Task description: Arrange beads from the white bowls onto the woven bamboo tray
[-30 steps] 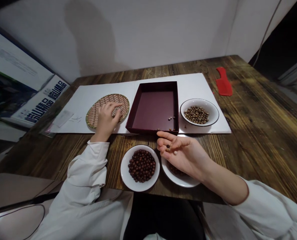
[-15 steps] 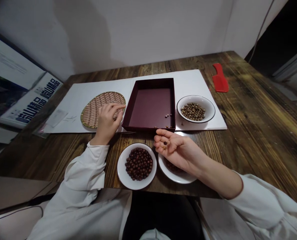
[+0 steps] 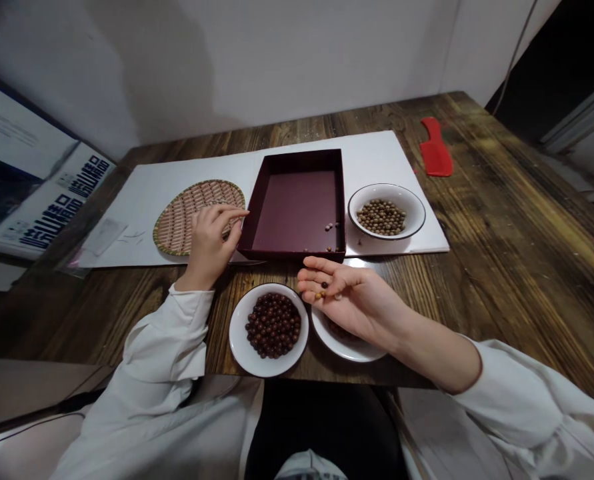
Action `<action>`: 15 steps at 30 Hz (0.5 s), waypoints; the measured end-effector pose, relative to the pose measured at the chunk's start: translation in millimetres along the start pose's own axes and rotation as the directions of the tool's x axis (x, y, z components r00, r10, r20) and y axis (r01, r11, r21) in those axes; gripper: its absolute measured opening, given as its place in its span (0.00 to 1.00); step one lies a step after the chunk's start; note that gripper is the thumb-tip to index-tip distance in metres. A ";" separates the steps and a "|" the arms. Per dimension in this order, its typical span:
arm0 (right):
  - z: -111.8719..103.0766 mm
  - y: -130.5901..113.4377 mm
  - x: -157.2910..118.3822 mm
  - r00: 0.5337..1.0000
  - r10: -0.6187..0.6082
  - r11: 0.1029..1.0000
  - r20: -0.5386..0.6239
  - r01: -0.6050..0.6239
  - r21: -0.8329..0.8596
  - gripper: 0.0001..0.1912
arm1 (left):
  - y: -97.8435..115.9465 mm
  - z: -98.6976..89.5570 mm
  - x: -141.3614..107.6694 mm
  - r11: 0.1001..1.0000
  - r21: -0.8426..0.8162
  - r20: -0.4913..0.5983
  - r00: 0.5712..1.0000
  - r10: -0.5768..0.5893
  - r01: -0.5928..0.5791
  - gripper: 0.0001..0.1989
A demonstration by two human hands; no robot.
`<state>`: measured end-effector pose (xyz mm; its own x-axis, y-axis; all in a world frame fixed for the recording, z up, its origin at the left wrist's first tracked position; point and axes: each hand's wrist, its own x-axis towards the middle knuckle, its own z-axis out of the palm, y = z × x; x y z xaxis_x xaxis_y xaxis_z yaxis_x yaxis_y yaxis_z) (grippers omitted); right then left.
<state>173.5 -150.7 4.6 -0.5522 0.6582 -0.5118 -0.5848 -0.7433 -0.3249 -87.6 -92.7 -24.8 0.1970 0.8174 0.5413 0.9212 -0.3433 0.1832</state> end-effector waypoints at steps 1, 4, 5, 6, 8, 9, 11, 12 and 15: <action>-0.1 0.2 0.0 1.000 -0.005 1.000 0.009 0.005 -0.006 0.25 | 0.3 -0.1 0.1 1.000 -0.002 0.002 1.000 -0.002 0.002 0.11; -0.1 0.6 0.0 0.999 -0.030 0.999 0.018 0.031 -0.029 0.25 | 0.9 -0.5 0.2 1.000 -0.005 0.008 1.000 -0.005 0.005 0.11; -0.1 0.5 -0.1 0.999 -0.040 0.998 0.023 0.040 -0.037 0.25 | 1.1 -0.6 0.2 1.000 -0.005 0.009 1.000 -0.006 0.006 0.11; -0.2 0.3 -0.2 0.998 -0.051 0.998 0.031 0.052 -0.044 0.26 | 1.3 -0.8 0.2 1.000 -0.004 0.010 1.000 -0.006 0.006 0.10; -0.8 -0.4 -0.4 0.996 -0.070 0.996 0.053 0.073 -0.058 0.26 | 1.6 -0.9 0.2 1.000 0.001 0.012 1.000 -0.005 0.005 0.10; -1.3 -1.0 -0.5 0.995 -0.077 0.994 0.067 0.082 -0.067 0.26 | 1.6 -0.9 0.2 1.000 0.004 0.012 1.000 -0.004 0.004 0.10; -2.7 -2.1 -0.8 0.992 -0.085 0.992 0.098 0.094 -0.087 0.25 | 1.4 -0.7 0.1 1.000 0.004 0.012 1.000 0.001 -0.001 0.10; -3.5 -2.7 -0.9 0.990 -0.086 0.990 0.115 0.097 -0.098 0.25 | 1.3 -0.6 0.1 1.000 0.002 0.009 1.000 0.003 -0.003 0.10; -5.7 -4.1 -1.0 0.983 -0.097 0.987 0.156 0.116 -0.114 0.25 | 0.9 -0.2 0.1 1.000 0.000 0.005 1.000 0.004 -0.004 0.10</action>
<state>179.9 -149.1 1.9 -0.5785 0.7378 -0.3477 -0.5729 -0.6710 -0.4707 -86.8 -93.0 -24.4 0.2020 0.8185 0.5378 0.9204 -0.3463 0.1813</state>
